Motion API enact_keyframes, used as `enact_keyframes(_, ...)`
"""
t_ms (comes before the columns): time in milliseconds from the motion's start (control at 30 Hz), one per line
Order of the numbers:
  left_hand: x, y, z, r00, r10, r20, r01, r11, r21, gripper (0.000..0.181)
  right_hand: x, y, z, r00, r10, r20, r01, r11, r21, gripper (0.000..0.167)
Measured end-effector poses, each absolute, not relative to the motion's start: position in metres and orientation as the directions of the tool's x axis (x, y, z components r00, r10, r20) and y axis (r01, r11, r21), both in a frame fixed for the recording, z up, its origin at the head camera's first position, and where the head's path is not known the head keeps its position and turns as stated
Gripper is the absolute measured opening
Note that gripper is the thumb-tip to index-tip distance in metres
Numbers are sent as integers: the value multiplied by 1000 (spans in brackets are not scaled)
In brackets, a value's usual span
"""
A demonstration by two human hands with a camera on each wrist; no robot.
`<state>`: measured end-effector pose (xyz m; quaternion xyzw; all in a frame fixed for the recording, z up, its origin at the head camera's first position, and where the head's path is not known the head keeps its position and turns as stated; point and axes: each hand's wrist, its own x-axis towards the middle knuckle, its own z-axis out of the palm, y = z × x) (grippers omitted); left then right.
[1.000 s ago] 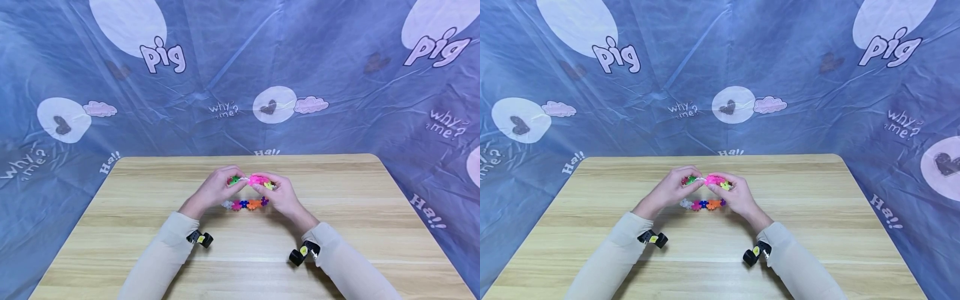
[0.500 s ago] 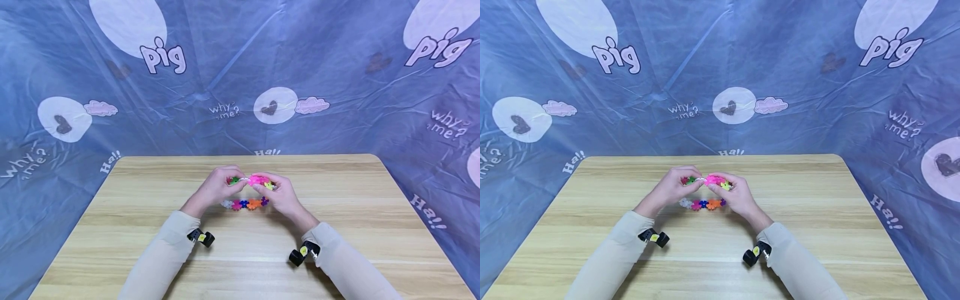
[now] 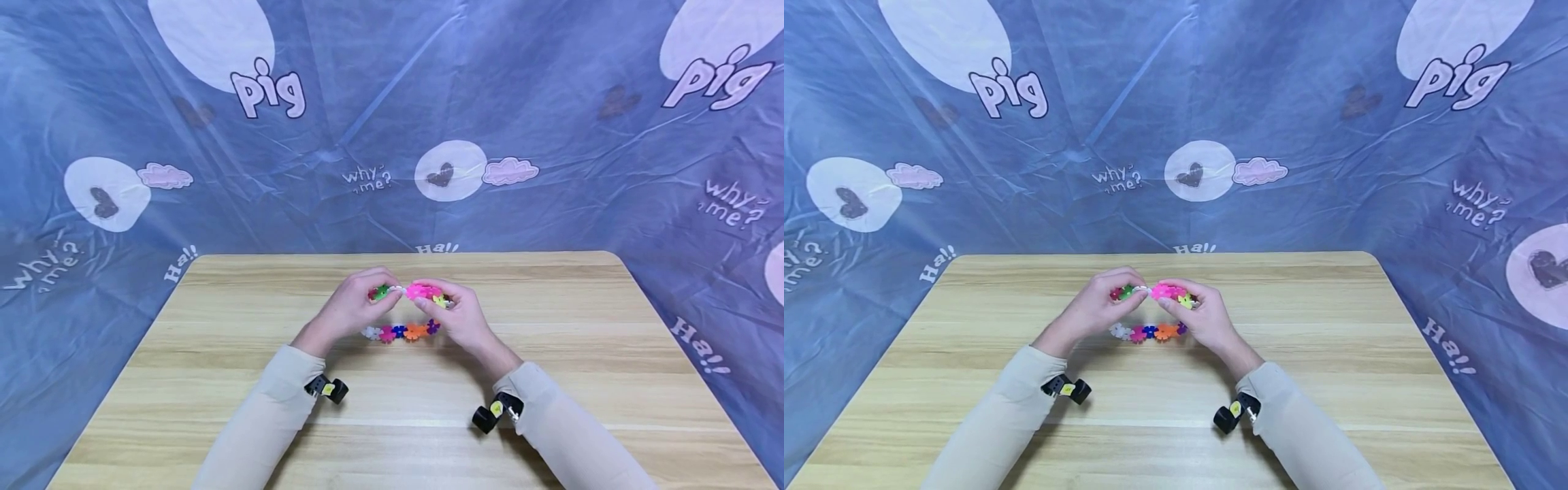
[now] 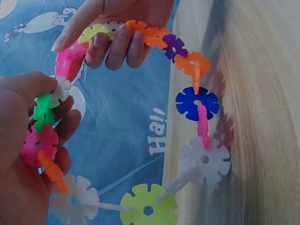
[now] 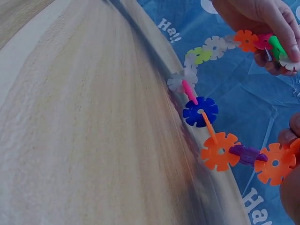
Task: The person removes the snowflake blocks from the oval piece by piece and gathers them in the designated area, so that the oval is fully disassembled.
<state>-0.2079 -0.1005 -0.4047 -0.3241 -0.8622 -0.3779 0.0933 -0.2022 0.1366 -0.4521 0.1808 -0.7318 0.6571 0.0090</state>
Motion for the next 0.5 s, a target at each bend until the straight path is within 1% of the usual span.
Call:
enact_keyframes(233, -209, -103, -405, -817, 422, 393, 576, 551, 605, 15, -202, 138, -454, -931, -260, 255, -287, 92, -953, 37)
enact_keyframes(500, -214, -100, -406, -849, 372, 375, 528, 596, 605, 17, -202, 138, -453, -928, -264, 264, -294, 82, -952, 37)
